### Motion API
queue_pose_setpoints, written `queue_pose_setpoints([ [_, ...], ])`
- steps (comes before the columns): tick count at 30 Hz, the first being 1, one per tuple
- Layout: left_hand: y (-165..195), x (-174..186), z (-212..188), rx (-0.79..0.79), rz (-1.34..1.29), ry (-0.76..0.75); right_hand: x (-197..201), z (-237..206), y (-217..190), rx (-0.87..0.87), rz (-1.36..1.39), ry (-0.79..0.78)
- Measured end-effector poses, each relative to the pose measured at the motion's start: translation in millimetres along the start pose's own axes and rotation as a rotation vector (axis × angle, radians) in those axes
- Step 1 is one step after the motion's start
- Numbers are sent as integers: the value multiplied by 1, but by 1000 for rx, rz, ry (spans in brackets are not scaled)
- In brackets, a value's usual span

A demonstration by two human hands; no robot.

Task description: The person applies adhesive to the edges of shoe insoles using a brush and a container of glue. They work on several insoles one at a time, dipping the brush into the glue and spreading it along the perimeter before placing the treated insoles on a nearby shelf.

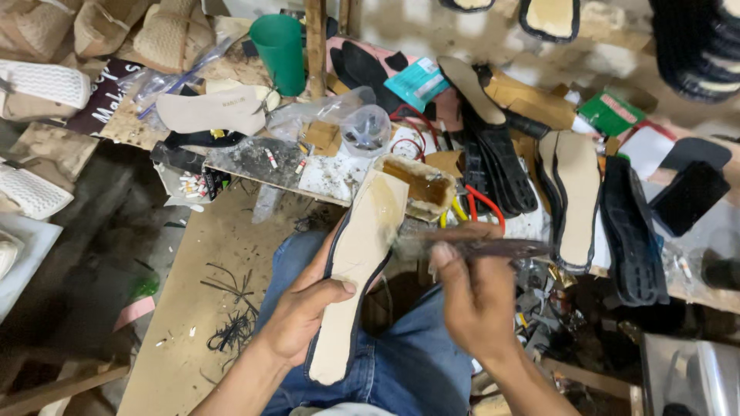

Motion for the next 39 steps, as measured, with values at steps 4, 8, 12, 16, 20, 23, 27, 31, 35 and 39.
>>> queue_pose_setpoints([
  [4, -9, 1, -1, 91, 60, -18, 2, 7, 0, 146, -140, 230],
  [8, -13, 4, -5, 93, 159, -54, 4, 18, 0, 222, -119, 98],
  [12, -12, 6, -8, 89, 182, -76, 8, 23, -5, 346, -262, 1],
  [16, -14, 7, -8, 105, 8, -45, 4, 13, -13, 432, -255, -85],
  [20, -11, 9, -6, 50, -292, 26, -1, -12, -17, 500, -188, -312],
  [23, -5, 9, -9, 14, -225, 57, 5, -15, -9, 405, -76, -351],
  [27, -2, 6, -11, 101, -221, 110, 13, 7, 9, 318, -234, 20],
  [31, 0, 4, -10, 61, -219, 66, 1, 1, 1, 488, -353, -1],
  [35, 3, 10, -11, 0, -183, 108, -2, -25, -19, 629, -195, -192],
  [39, -2, 12, -13, 76, -166, 94, 7, -8, -10, 351, -260, -9],
])
Point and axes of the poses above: each hand's wrist, its own z-axis towards the middle knuckle, its own x-axis out of the back of the hand, y = z × x, the point moved 2 cm from there along z, towards the middle knuckle, and after that the axes turned 9 degrees about -z, right-handed, at the moved point
